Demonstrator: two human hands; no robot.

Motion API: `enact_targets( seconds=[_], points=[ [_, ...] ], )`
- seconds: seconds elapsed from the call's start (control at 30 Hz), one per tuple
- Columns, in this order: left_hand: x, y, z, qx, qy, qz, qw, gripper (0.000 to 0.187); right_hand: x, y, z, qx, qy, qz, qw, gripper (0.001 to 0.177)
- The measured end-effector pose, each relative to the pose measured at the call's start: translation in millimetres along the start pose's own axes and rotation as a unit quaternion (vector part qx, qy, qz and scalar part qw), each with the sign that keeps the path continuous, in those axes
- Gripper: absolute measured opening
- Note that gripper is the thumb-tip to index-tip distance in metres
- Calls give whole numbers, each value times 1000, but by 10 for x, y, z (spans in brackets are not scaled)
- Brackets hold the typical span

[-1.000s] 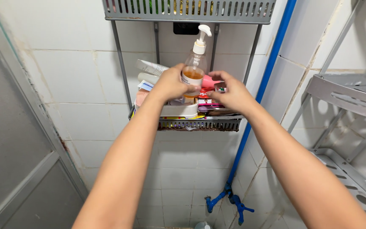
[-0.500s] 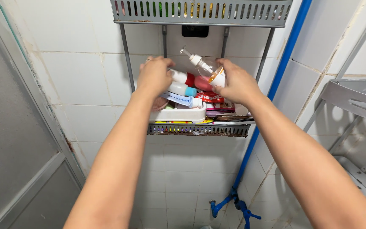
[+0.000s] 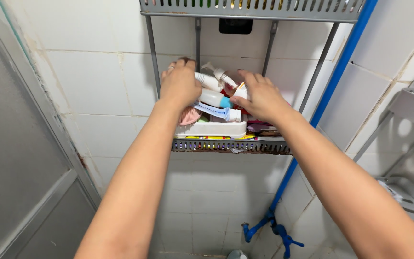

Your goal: Organizing various toiletries, soap, and containers on bathroom corner shelves.

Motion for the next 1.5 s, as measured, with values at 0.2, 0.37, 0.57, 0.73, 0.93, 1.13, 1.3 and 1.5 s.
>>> enact_targets(
  seconds=[0.2, 0.37, 0.57, 0.73, 0.93, 1.13, 1.3, 1.5],
  points=[
    [-67, -28, 88, 40, -48, -4, 998, 46, 97, -135, 37, -61, -119, 166, 977, 84],
    [-170, -15, 85, 39, -7, 15, 999, 53, 55, -260, -32, -64, -120, 182, 974, 84],
    [-322, 55, 150, 38, 42, 9, 998, 45, -50, -268, 43, -69, -72, 121, 988, 81],
    [-330, 120, 15, 97, 101, 14, 990, 53, -5, -289, -79, -14, -27, 77, 997, 89],
    [-342, 118, 45, 33, 26, 3, 999, 35, -25, -190, -289, -11, -80, 134, 988, 104],
    [-355, 216, -83, 61, 50, -23, 997, 36, -124, 214, -729, -18, 76, 69, 995, 85],
    [-333, 176, -96, 45, 33, -43, 997, 36, -226, 242, -788, -70, 102, 104, 987, 81],
    [-252, 115, -127, -56, 12, -110, 992, 34, -192, 189, -813, -154, 93, 161, 970, 82]
  ],
)
Point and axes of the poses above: each hand's wrist, its own x-axis towards the middle knuckle, its own z-axis out of the palm, y = z × x, the point moved 4 cm from there along x, towards the middle knuckle, and after that the axes turned 6 degrees about y, right-handed, at the moved point
